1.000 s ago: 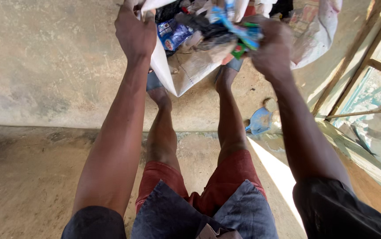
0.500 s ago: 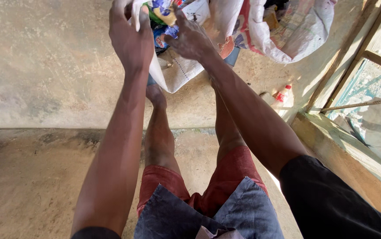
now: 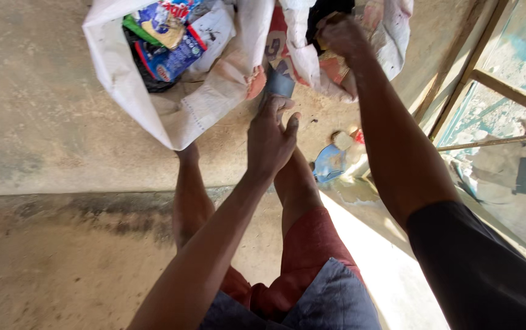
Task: The person sorts through items in two white bags by hand, moving debris, plastic wrappers, and other waste between the bags while standing outside.
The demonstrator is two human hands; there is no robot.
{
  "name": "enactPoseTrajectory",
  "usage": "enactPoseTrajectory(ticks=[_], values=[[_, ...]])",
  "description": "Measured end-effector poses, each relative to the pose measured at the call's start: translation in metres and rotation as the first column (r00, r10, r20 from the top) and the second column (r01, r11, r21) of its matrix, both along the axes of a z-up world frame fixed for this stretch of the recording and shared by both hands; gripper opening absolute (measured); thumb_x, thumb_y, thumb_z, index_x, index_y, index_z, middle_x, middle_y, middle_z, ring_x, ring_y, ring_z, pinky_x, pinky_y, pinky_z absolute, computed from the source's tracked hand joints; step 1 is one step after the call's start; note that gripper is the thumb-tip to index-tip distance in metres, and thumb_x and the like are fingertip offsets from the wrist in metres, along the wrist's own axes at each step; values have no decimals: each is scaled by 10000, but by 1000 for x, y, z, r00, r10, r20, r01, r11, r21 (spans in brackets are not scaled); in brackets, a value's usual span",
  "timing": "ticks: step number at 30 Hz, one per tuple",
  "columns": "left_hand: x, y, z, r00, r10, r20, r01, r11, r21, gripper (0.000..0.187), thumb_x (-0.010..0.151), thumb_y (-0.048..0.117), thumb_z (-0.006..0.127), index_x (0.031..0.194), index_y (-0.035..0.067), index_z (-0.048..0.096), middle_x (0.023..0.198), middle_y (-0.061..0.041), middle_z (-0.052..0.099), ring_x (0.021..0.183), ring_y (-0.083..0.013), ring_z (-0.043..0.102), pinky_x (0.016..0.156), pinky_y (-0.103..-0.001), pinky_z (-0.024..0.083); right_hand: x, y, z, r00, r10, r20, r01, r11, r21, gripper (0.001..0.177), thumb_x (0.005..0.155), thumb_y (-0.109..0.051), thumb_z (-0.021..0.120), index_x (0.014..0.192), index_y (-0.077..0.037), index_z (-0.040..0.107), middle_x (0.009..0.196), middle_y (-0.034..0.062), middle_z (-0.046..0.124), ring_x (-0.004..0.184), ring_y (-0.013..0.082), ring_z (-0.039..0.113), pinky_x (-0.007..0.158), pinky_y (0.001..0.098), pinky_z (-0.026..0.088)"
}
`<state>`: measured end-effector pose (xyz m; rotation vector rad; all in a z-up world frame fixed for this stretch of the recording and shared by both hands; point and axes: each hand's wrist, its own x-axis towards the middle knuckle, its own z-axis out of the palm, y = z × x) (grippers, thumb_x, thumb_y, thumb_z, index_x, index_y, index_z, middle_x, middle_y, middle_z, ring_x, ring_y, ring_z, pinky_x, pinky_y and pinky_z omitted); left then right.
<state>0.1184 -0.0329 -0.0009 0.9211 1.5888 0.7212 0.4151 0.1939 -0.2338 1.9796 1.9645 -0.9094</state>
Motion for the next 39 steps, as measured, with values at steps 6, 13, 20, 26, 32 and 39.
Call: enactPoseTrajectory(ticks=[6, 13, 20, 26, 32, 39], values=[[77, 14, -43, 979, 141, -148, -156, 983, -96, 460, 1062, 397, 816, 1268, -7, 740, 1242, -203, 805, 1180, -388, 765, 1053, -501, 593, -23, -13, -72, 732, 652, 198, -595, 754, -280, 266, 1249, -167, 700, 1038, -100, 849, 943, 76, 866, 799, 237, 789, 770, 437, 660], [83, 14, -57, 971, 59, -233, -120, 959, -256, 678, 1090, 696, 706, 1200, 34, 807, 1165, -165, 846, 1186, -365, 794, 1137, -533, 583, -18, -53, -56, 353, 886, 302, -860, 434, -268, 366, 1272, -218, 726, 950, -138, 880, 935, 54, 861, 796, 243, 744, 813, 480, 597], [37, -13, -75, 957, 287, -44, -273, 838, -472, 965, 1066, 868, 505, 1349, -20, 756, 1217, -166, 870, 1167, -303, 854, 1074, -472, 630, -16, -52, 113, 843, -322, -431, 272, 946, -174, 260, 1221, -165, 676, 1081, -97, 884, 1311, 88, 886, 994, 148, 875, 839, 342, 714], [-18, -42, -113, 522, 835, 171, -440, 436, -785, 954, 1089, 821, 426, 1443, -32, 665, 1275, -177, 799, 1127, -304, 824, 898, -517, 748, -83, -53, 271, 587, -231, -776, 254, 963, -95, 265, 1313, -186, 693, 1310, 10, 873, 1386, 210, 879, 1186, 267, 885, 1063, 426, 772], [-19, -58, -147, 434, 863, 259, -497, 469, -730, 609, 1175, 483, 524, 1367, -73, 679, 1277, -196, 847, 1112, -334, 878, 833, -491, 758, -200, -75, 211, 781, 130, -610, -165, 986, 0, 406, 1230, -454, 706, 1293, -86, 867, 1312, 113, 868, 1014, 225, 876, 868, 401, 739], [7, -69, -103, 560, 798, 223, -551, 560, -619, 556, 1216, 403, 543, 1199, -103, 773, 1120, -164, 860, 1022, -284, 886, 785, -408, 741, -274, -129, 33, 544, 835, -83, -733, 521, 437, 356, 844, -600, 856, 1144, -410, 845, 1396, 183, 823, 1256, 431, 804, 1062, 665, 632]])
